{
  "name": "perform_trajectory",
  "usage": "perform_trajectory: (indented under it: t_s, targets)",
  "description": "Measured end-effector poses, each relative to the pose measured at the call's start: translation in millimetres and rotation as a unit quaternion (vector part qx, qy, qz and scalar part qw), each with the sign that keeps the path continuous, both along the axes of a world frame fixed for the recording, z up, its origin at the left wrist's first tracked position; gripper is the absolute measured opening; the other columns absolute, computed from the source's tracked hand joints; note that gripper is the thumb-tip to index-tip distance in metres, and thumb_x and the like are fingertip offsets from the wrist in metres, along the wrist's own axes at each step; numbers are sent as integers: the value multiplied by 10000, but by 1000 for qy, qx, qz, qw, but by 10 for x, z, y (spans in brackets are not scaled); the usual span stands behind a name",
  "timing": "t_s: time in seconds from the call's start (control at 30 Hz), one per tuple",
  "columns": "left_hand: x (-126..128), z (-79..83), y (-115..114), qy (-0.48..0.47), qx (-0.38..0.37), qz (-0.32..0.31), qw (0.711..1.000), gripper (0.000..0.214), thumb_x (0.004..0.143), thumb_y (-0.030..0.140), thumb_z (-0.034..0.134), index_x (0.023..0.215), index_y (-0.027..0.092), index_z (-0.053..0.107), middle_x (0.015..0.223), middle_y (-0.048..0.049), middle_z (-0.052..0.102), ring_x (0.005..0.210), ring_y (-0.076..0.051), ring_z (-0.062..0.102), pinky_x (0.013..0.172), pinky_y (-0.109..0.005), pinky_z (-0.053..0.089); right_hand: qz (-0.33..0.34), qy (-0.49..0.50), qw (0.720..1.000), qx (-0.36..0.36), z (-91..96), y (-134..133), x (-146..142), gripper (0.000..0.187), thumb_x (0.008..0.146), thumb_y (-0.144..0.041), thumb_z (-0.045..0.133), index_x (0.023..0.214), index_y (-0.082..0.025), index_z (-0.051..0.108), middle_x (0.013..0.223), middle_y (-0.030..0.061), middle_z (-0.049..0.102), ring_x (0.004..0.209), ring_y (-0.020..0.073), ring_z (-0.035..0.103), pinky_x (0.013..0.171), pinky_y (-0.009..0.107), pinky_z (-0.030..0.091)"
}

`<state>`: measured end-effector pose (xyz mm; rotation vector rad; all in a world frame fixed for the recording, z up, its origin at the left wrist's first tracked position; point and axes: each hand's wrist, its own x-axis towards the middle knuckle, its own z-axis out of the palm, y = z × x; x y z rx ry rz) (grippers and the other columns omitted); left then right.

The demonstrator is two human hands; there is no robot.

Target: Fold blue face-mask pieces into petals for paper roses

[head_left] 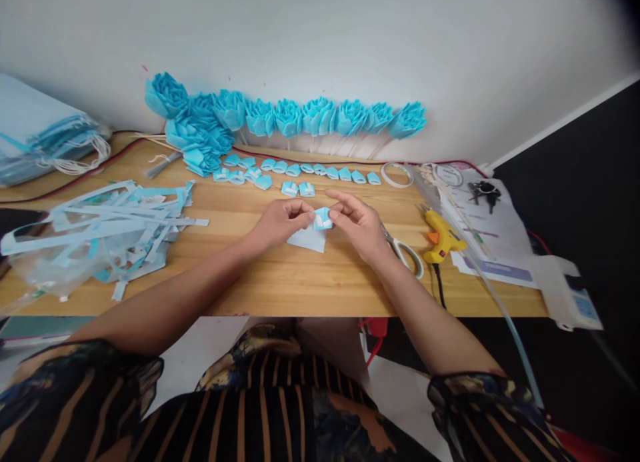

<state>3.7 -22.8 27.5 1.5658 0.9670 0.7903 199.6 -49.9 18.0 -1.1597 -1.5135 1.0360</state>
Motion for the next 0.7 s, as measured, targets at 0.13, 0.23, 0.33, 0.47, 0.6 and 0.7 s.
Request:
perform_trajectory:
  t_s: [0.13, 0.23, 0.33, 0.47, 0.6, 0.7]
  targets:
    - [10, 22, -28, -3, -2, -6, 1000, 188, 796, 323, 605, 708, 157, 596, 591, 33, 502, 537, -79, 402, 516, -222, 294, -2, 4, 1000, 10, -14, 2, -4, 394, 833, -371, 662, 1211, -261, 657, 787, -19, 647, 719, 135, 594, 713, 298, 496]
    - [10, 42, -22, -9, -8, 2, 1000, 190, 792, 328, 613, 707, 159, 599, 594, 35, 503, 539, -81, 399, 520, -228, 289, -12, 23, 1000, 12, -18, 11, -6, 376, 837, -356, 660, 1199, -256, 664, 793, -20, 644, 718, 131, 594, 717, 296, 500]
    - [-54, 47, 80, -16, 28, 54, 998, 207, 791, 355, 631, 711, 165, 612, 630, 22, 546, 570, -93, 431, 556, -241, 321, -49, 53, 997, 14, -13, 30, -4, 361, 830, -356, 654, 1177, -254, 671, 827, -8, 655, 715, 130, 586, 716, 304, 516]
    - [-256, 3, 341, 47, 170, 182, 967, 166, 804, 326, 630, 747, 171, 647, 716, -21, 631, 652, -136, 519, 635, -266, 378, -93, 98, 991, 19, -8, 56, 5, 321, 814, -349, 666, 1117, -242, 685, 813, -7, 644, 680, 117, 565, 692, 296, 518]
    - [-441, -107, 535, 250, 307, 210, 894, 130, 823, 242, 616, 856, 175, 723, 832, -80, 693, 846, -221, 591, 794, -325, 419, -93, 113, 989, 29, -24, 74, 10, 324, 807, -367, 678, 1098, -224, 680, 786, -16, 641, 654, 109, 559, 660, 283, 505]
    - [-506, -165, 608, 325, 324, 146, 876, 227, 819, 190, 607, 996, 165, 747, 1000, -105, 728, 981, -256, 619, 888, -356, 442, -101, 115, 988, 36, -31, 86, 19, 327, 806, -372, 673, 1094, -216, 677, 768, -23, 637, 642, 109, 558, 646, 278, 496]
